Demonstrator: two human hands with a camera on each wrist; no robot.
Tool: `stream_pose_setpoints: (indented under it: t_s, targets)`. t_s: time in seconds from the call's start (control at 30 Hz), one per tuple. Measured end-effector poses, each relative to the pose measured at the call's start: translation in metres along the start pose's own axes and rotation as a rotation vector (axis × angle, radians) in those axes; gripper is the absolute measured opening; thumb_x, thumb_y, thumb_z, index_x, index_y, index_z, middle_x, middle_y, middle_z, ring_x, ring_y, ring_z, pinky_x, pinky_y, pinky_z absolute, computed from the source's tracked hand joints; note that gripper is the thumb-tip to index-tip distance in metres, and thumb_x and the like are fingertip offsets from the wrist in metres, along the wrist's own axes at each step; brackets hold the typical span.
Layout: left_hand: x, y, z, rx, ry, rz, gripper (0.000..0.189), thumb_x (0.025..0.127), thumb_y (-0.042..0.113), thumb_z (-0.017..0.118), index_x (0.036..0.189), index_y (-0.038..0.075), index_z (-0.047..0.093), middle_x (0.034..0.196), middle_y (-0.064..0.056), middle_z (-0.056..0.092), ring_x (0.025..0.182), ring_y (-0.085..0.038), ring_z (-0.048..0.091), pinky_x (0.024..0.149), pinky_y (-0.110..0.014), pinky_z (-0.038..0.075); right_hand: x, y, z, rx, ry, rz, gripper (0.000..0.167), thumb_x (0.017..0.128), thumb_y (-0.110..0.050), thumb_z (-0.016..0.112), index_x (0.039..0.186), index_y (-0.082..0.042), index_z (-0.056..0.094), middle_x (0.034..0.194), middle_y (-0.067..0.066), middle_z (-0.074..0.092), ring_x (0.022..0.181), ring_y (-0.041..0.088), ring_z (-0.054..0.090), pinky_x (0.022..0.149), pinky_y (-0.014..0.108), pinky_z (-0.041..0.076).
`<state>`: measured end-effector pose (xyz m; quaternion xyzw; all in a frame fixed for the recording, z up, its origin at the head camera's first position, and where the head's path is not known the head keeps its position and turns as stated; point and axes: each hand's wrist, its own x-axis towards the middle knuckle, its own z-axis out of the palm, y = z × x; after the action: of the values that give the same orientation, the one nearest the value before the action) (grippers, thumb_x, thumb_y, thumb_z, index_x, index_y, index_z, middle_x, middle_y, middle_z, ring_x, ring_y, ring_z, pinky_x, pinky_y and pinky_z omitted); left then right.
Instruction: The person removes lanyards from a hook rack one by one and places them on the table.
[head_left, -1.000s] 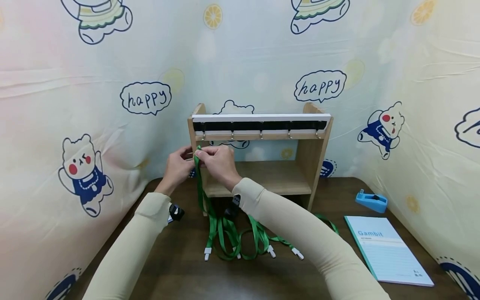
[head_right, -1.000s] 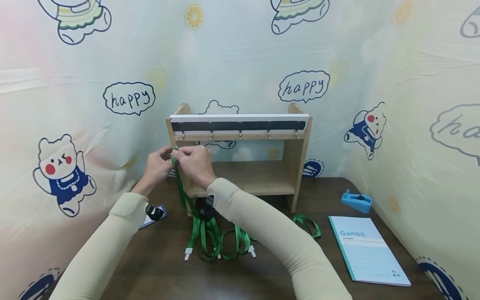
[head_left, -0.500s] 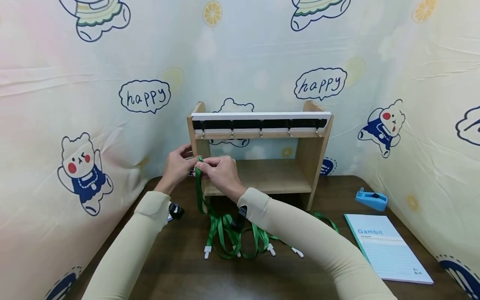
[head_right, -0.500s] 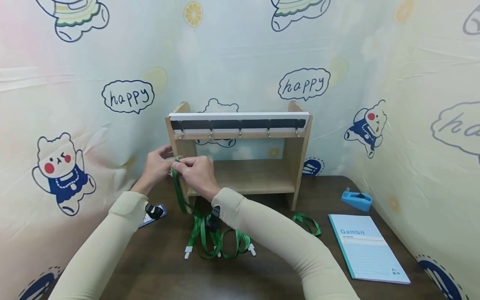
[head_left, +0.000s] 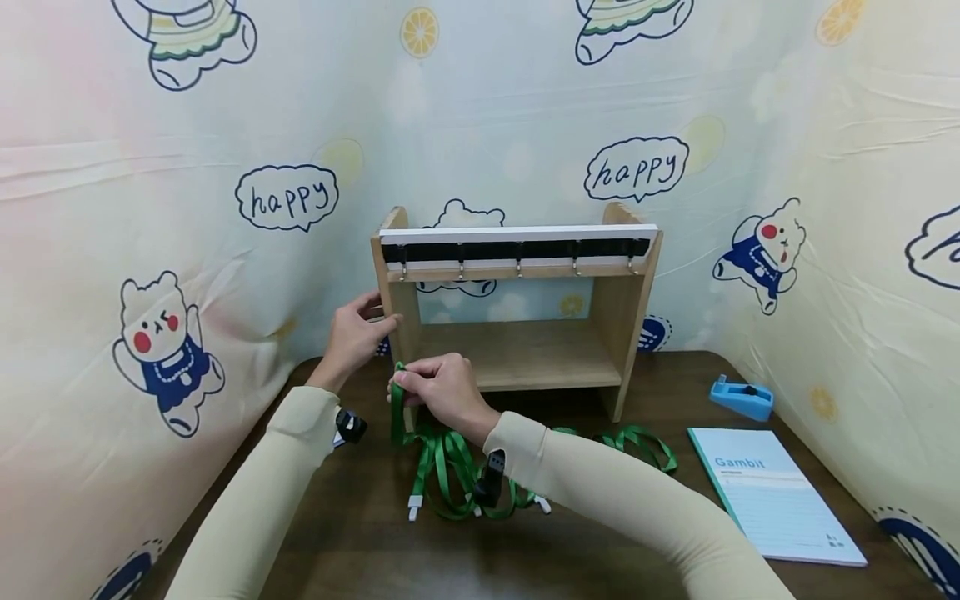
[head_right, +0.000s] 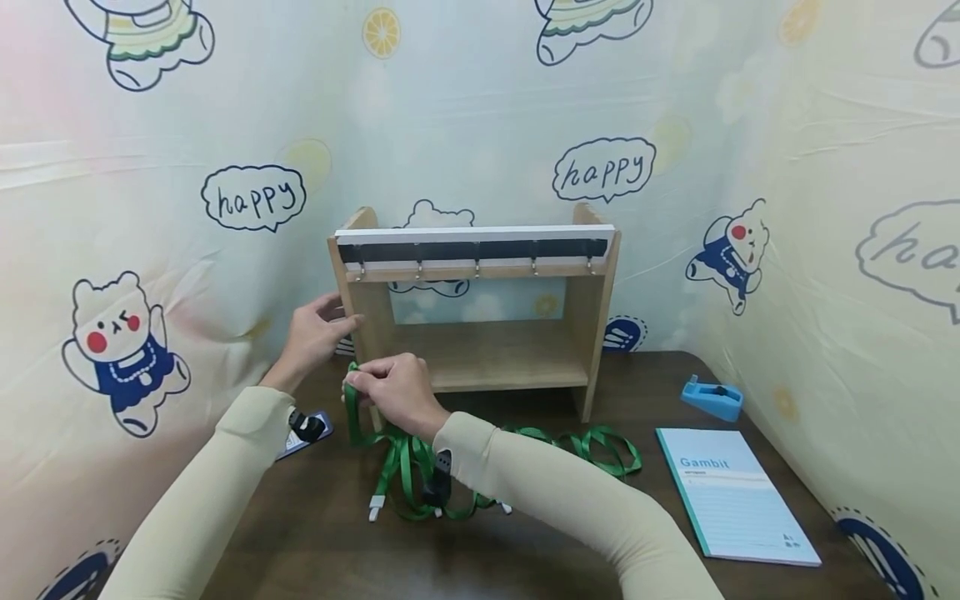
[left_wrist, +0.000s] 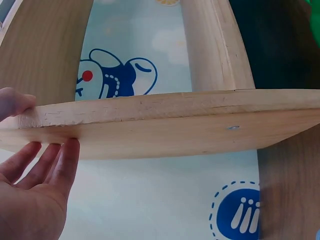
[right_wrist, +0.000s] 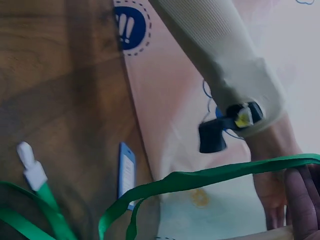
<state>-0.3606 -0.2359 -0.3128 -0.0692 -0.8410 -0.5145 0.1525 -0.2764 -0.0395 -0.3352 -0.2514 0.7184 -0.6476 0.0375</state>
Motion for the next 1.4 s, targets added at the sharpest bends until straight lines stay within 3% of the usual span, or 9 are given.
stream_pose_setpoints:
  t_s: [0.23,0.67,0.87,1.1,1.4]
  targets:
    - [0.000,0.000,0.000,-0.006,0.012,0.009,0.066,0.093,0.029,0.072,0.151,0.010,0.046,0.147,-0.020,0.055,0.133,-0.039,0.057,0.104,-0.054,0.054,-0.013,0.016,0.006,0.039,-0.063,0.021,0.015,0.096,-0.017,0.069,0.098,-0.007,0.081,0.091,0.009,0.080,0.079,0.014,0.077,0.075,0.035,0.065]
    - [-0.003,0.000,0.002,0.009,0.020,0.005,0.065,0.094,0.030,0.071,0.151,0.011,0.046,0.148,-0.017,0.054,0.134,-0.036,0.056,0.105,-0.052,0.054,-0.032,0.062,0.021,-0.027,-0.141,0.062,0.019,0.096,-0.021,0.070,0.098,-0.006,0.081,0.092,0.005,0.081,0.074,0.013,0.077,0.077,0.040,0.065]
    - [-0.004,0.001,0.003,0.010,0.026,0.010,0.064,0.094,0.028,0.071,0.151,0.011,0.047,0.148,-0.016,0.054,0.134,-0.036,0.055,0.105,-0.052,0.054,-0.031,0.083,0.026,-0.057,-0.074,0.095,0.017,0.095,-0.021,0.071,0.096,-0.008,0.082,0.090,0.003,0.081,0.073,0.013,0.076,0.074,0.036,0.065]
    - [-0.004,0.002,0.003,0.004,0.013,0.005,0.065,0.094,0.030,0.072,0.151,0.012,0.046,0.147,-0.017,0.055,0.133,-0.035,0.056,0.104,-0.052,0.055,-0.020,0.106,0.031,-0.106,0.061,0.110,0.015,0.094,-0.020,0.072,0.096,-0.010,0.083,0.088,0.001,0.080,0.075,0.026,0.077,0.071,0.038,0.065]
    - [-0.003,0.000,0.001,-0.017,0.003,-0.012,0.066,0.094,0.030,0.072,0.152,0.012,0.045,0.147,-0.017,0.055,0.132,-0.036,0.057,0.105,-0.053,0.054,-0.008,0.120,0.032,-0.223,0.136,0.125,0.012,0.094,-0.025,0.072,0.096,-0.019,0.083,0.088,-0.004,0.080,0.072,0.020,0.074,0.057,0.021,0.055]
